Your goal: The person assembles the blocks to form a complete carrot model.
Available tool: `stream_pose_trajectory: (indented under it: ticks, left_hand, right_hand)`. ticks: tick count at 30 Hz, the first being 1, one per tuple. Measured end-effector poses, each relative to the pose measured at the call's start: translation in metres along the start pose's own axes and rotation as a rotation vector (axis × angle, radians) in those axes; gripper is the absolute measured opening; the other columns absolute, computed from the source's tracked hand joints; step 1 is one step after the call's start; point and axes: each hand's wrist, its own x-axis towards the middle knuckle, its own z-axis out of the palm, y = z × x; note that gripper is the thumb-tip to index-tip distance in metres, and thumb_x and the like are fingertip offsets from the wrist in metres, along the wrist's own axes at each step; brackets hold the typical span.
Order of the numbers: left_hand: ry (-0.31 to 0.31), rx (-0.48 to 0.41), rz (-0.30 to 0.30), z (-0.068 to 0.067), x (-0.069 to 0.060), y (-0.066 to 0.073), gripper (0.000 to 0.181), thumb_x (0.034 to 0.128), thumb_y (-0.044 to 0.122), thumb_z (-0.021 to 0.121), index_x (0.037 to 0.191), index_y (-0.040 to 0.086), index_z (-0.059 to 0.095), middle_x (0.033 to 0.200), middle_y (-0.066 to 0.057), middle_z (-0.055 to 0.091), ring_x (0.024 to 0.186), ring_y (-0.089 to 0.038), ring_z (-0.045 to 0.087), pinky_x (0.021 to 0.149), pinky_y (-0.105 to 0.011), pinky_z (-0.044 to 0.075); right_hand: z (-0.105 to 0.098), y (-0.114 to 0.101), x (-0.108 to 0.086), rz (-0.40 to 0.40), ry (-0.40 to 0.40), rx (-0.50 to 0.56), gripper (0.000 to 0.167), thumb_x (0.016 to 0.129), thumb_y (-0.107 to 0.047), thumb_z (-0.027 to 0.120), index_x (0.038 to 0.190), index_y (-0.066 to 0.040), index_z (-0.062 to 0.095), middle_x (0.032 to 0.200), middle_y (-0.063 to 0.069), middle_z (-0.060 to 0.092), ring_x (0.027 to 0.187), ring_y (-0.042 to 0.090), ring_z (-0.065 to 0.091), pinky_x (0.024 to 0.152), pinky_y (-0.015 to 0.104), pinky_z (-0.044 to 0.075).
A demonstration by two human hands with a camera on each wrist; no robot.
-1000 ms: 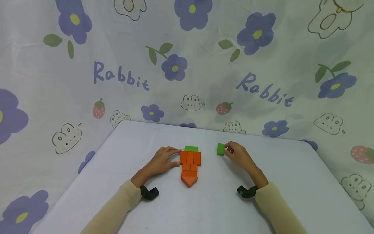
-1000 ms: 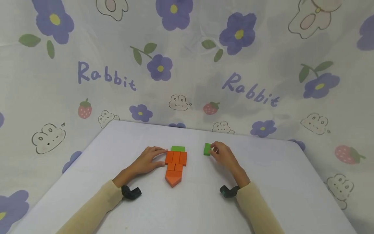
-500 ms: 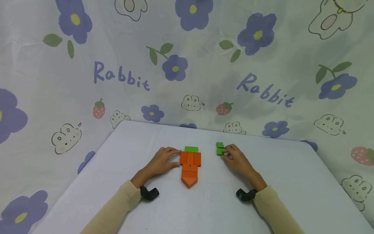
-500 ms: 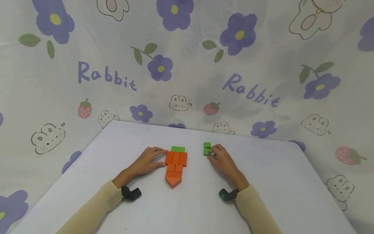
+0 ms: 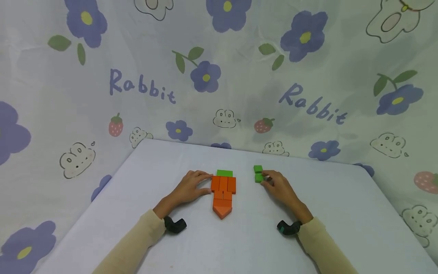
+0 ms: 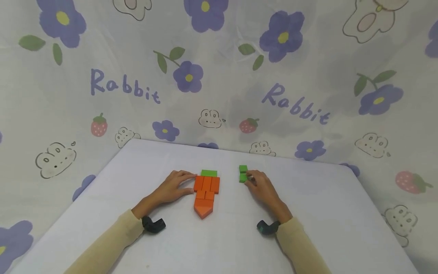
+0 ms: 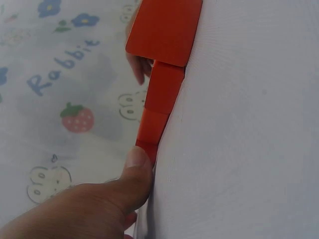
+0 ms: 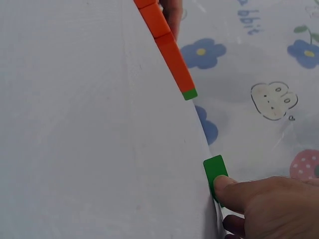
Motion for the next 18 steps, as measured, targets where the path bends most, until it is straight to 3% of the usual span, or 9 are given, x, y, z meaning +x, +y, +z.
stream_pose_trajectory:
  ticks: [11,18]
  left_hand:
    - [0.006,-0.001,-0.009,-0.002,-0.0023,-0.0006,0.06,0.0892,0.044,0.073,0.144,0.026,0.055,0.142,-0.003,0.056,0.127,-0.027,0.047,0.106,-0.05,0.042]
    - [-0.005,0.001,-0.008,-0.0001,-0.0012,-0.0001,0.061,0.0898,0.046,0.071,0.145,0.026,0.054,0.143,-0.004,0.055,0.127,-0.028,0.047,0.106,-0.051,0.041]
  right_hand:
    - [-0.0006,-0.0026,0.0012,0.046,-0.042,0.06,0.034,0.091,-0.019,0.074,0.123,-0.008,0.067,0.114,0.008,0.066,0.1,0.021,0.061,0.079,0.033,0.051]
    - [-0.0045,-0.0055,0.0031,0.066,-0.027,0.117,0.038,0.092,-0.022,0.073,0.126,-0.009,0.064,0.113,0.007,0.066,0.101,0.021,0.062,0.081,0.033,0.053]
